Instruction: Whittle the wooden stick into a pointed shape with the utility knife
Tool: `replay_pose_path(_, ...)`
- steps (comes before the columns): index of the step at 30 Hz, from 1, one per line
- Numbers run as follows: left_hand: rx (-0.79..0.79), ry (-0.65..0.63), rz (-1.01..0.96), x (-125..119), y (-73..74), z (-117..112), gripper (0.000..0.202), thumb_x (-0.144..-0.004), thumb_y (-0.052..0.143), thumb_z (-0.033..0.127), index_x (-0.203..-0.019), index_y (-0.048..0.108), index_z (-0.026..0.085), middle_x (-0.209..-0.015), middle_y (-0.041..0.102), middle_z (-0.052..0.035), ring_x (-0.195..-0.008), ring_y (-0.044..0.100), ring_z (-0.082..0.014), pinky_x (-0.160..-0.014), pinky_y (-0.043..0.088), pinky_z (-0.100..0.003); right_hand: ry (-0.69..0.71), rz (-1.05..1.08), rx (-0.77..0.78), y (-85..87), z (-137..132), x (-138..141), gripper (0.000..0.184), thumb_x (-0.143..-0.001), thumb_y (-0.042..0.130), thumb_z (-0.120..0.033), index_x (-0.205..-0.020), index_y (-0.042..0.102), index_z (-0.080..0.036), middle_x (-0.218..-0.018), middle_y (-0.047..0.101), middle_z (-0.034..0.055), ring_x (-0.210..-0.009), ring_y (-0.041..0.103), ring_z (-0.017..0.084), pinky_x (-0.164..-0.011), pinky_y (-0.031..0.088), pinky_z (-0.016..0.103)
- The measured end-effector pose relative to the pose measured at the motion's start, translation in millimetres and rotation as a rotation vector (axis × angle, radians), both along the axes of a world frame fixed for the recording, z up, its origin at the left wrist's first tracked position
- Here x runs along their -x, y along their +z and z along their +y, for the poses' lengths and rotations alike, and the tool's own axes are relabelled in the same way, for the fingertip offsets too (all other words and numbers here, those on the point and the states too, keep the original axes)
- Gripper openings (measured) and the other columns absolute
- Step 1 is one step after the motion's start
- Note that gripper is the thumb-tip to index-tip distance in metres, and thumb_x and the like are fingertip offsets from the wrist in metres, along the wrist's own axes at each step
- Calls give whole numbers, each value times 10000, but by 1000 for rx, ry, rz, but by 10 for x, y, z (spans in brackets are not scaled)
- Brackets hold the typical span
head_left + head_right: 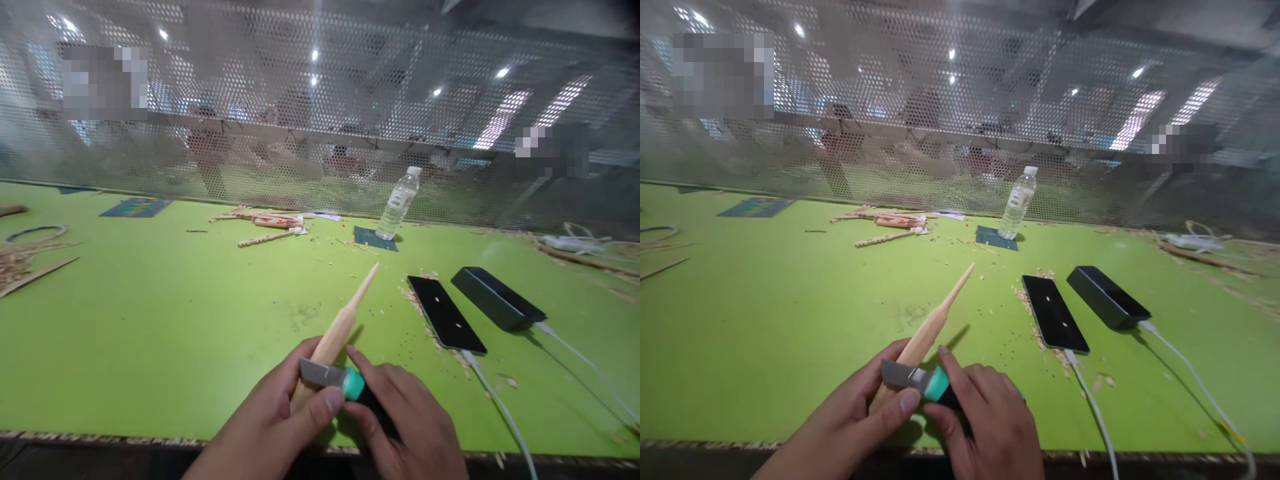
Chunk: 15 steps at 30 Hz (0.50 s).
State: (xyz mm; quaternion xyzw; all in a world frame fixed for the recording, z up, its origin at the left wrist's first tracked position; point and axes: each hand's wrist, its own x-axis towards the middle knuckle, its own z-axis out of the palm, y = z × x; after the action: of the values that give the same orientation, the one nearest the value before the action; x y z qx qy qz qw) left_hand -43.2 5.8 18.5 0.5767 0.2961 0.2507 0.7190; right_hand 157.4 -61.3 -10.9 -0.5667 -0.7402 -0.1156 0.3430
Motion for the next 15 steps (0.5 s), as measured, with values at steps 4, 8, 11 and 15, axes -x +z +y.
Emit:
replay_pose_path(4, -94, 82, 126, -66, 24, -30, 367, -1011, 594, 493, -1249, 637, 217, -1160, 705, -35, -1097, 613, -218, -964, 460, -298, 8, -1, 20, 11, -5, 11, 443, -1070, 513, -429, -1420, 565, -164, -874, 723, 41, -725, 664, 187, -627, 510, 300)
replay_pose_path(8, -208, 159, 219, -146, 72, -72, 337, -1019, 537, 521, -1052, 653, 207, -993, 717, -34, -932, 627, -220, -832, 462, -286, -33, 28, 47, -41, -28, 14, 469, -1045, 575, -408, -1449, 550, -171, -931, 730, 57, -788, 680, 193, -695, 533, 305)
replay_pose_path(11, -249, 180, 279, -175, 83, -85, 373, -1023, 496, 558, -1003, 640, 215, -907, 702, -30, -859, 611, -216, -756, 437, -273, -81, 72, 53, -79, -39, 20, 444, -1036, 590, -421, -1415, 586, -190, -912, 731, 54, -779, 678, 200, -685, 532, 305)
replay_pose_path(15, -218, 163, 281, -169, 82, -85, 400, -1000, 521, 587, -1005, 648, 208, -849, 661, -18, -754, 547, -183, -662, 404, -255, -154, 123, 8, -100, -33, 22, 418, -1049, 566, -418, -1421, 578, -226, -983, 752, 59, -847, 702, 202, -727, 544, 300)
